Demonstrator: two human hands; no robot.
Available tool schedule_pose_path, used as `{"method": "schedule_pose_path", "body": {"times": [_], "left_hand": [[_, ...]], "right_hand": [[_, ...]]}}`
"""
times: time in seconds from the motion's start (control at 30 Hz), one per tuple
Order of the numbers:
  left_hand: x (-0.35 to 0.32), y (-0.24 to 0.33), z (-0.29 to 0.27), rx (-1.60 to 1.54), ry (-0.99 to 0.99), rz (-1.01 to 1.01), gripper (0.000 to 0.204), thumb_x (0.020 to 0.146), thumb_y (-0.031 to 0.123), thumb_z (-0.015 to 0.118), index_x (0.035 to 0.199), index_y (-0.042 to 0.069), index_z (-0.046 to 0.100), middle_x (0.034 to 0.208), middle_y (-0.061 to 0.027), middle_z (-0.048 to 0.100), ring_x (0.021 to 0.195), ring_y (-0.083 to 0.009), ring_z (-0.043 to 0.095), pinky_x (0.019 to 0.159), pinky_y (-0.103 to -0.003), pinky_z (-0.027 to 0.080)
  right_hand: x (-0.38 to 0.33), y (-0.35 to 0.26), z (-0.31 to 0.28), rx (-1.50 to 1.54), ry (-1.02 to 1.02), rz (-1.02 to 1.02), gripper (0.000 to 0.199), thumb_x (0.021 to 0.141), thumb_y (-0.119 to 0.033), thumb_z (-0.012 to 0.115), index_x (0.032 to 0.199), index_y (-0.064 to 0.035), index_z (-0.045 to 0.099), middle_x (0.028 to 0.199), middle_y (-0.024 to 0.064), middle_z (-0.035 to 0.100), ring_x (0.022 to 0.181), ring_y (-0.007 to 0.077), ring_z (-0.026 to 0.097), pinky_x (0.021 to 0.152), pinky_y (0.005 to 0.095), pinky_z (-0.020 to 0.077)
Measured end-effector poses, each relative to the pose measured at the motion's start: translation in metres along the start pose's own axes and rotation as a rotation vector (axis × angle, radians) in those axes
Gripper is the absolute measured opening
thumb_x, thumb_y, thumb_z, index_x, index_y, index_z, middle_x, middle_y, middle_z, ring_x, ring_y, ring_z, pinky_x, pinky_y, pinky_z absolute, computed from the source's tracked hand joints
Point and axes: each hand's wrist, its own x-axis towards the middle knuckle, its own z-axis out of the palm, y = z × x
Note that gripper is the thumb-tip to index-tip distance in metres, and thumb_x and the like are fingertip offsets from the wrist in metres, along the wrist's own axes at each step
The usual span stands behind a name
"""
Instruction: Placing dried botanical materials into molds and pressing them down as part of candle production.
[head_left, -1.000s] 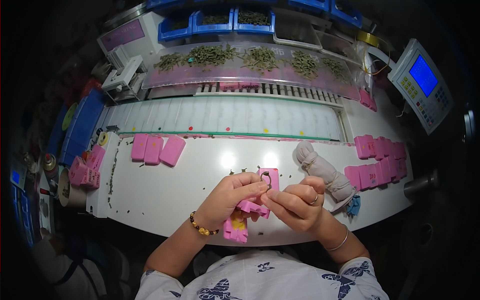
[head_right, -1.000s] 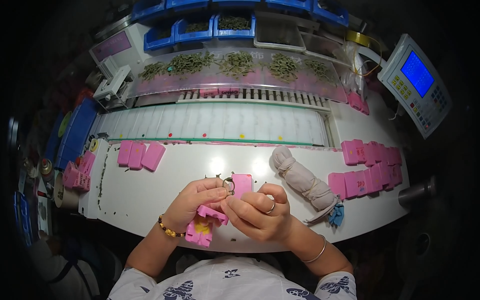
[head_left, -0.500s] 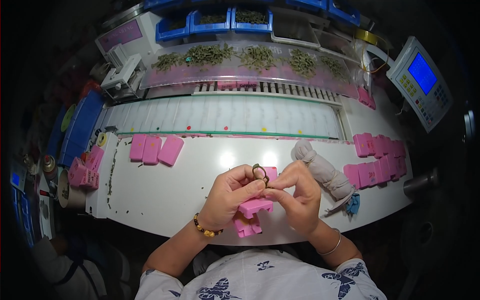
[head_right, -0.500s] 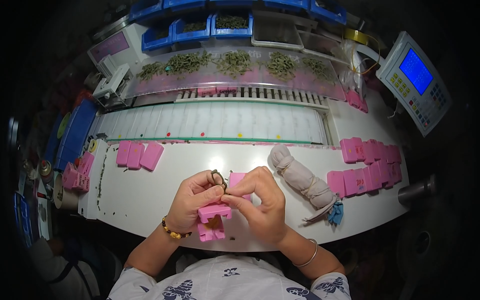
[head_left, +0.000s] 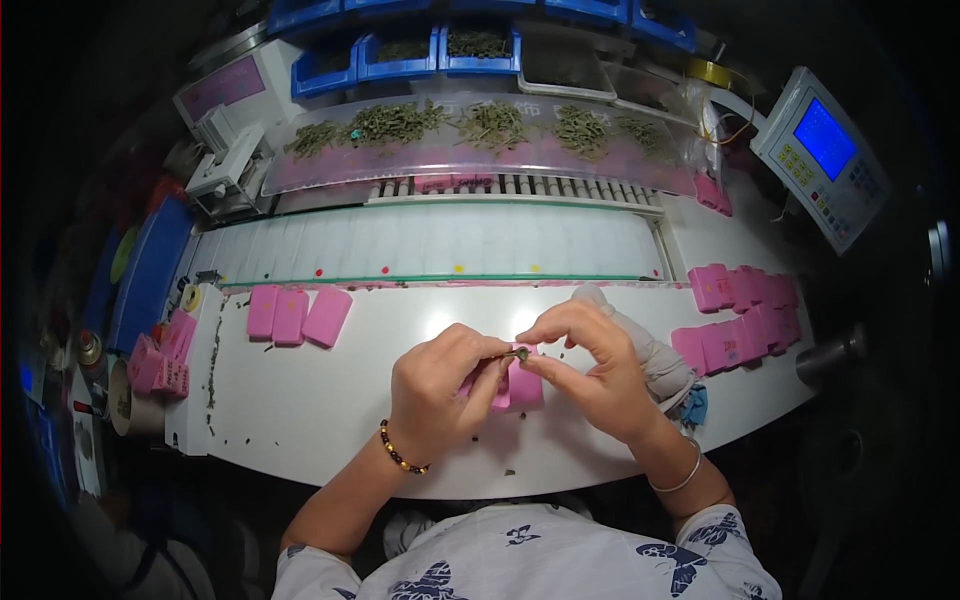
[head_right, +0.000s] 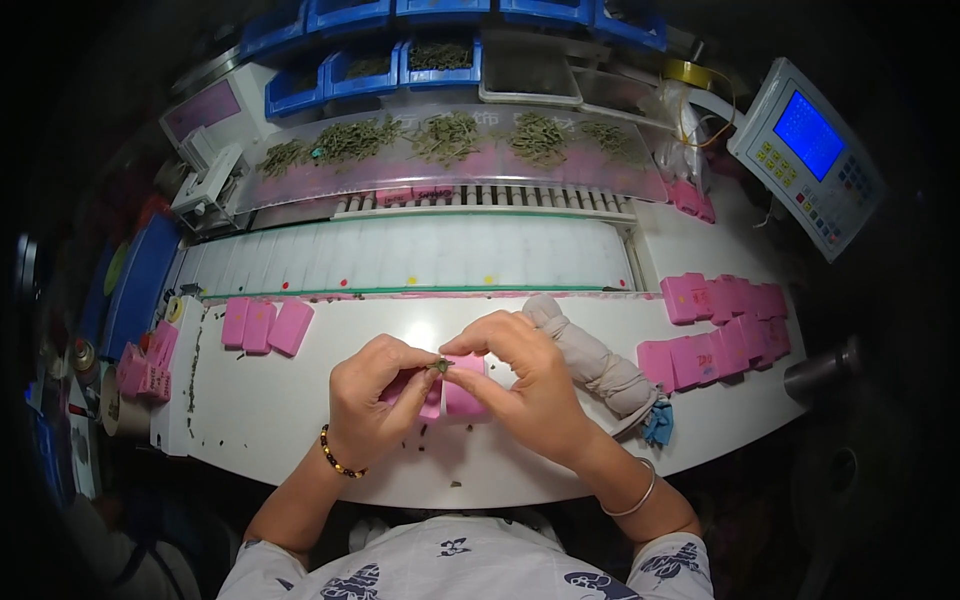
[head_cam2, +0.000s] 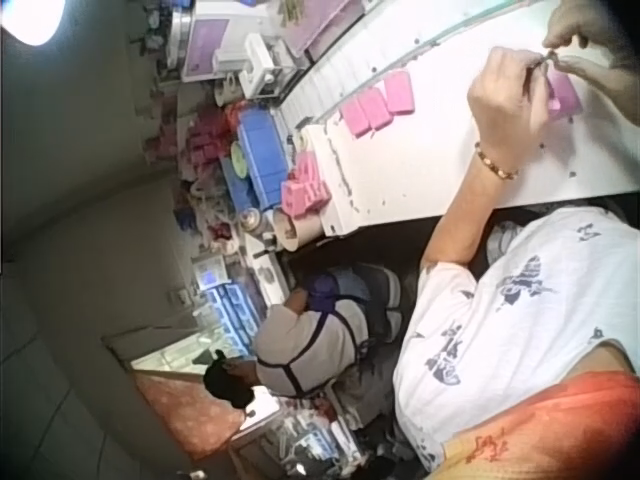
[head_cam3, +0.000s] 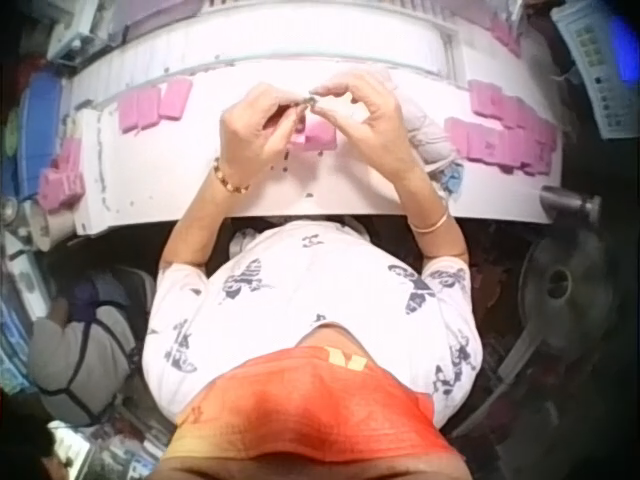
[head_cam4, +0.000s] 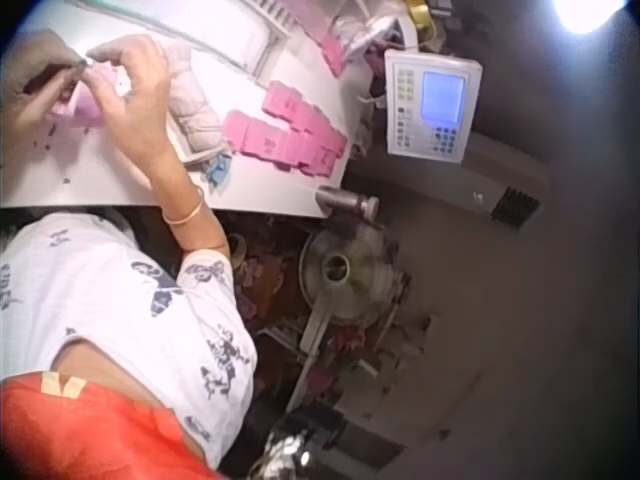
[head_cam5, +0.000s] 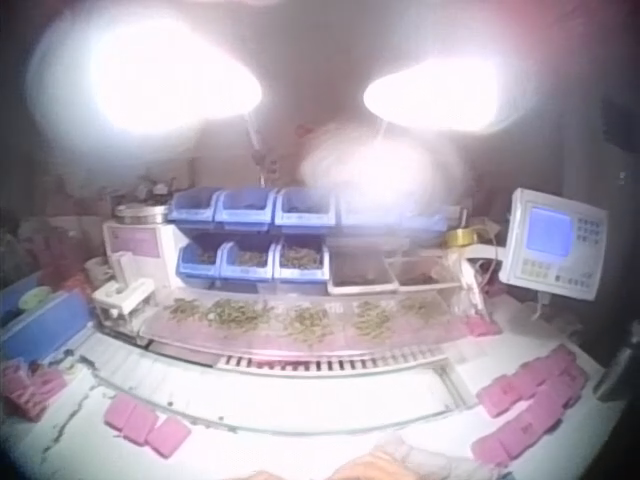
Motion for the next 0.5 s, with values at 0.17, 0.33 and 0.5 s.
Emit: {"method": "schedule_pose_path", "body": {"times": [0.17,0.33,0.5], "left_hand": [[-0.003,-0.005,0.000,-0.499,-0.063,-0.562,0.015,0.085,0.000,0.070,0.100,0.000,0.068,0.084,-0.0047,0.069,0.074,-0.0101,0.066,0.067,-0.024,0.053],[-0.006,-0.034,-0.005,-0.821,0.019,-0.784,0.015,0.095,0.011,0.062,0.103,-0.002,0.064,0.074,-0.0052,0.063,0.061,-0.0091,0.061,0.055,-0.023,0.052],[-0.005,-0.033,-0.005,-1.013,-0.008,-0.926,0.022,0.098,0.021,0.060,0.100,0.000,0.063,0.072,-0.0054,0.061,0.053,-0.0111,0.057,0.048,-0.022,0.047]], "right_hand": [[0.014,0.010,-0.013,0.122,-0.244,0.238,0.012,0.087,-0.011,0.073,0.097,-0.0048,0.068,0.087,0.0022,0.066,0.078,0.0094,0.058,0.067,0.0246,0.0421],[0.075,0.050,-0.090,0.072,-0.292,0.528,0.010,0.089,-0.017,0.071,0.091,-0.0071,0.070,0.086,-0.0007,0.068,0.076,0.0061,0.057,0.063,0.0218,0.0455],[0.149,0.087,-0.182,0.560,0.428,0.274,0.060,0.091,-0.021,0.071,0.133,0.0140,0.046,0.122,0.0178,0.061,0.112,0.0222,0.063,0.091,0.0313,0.0543]]}}
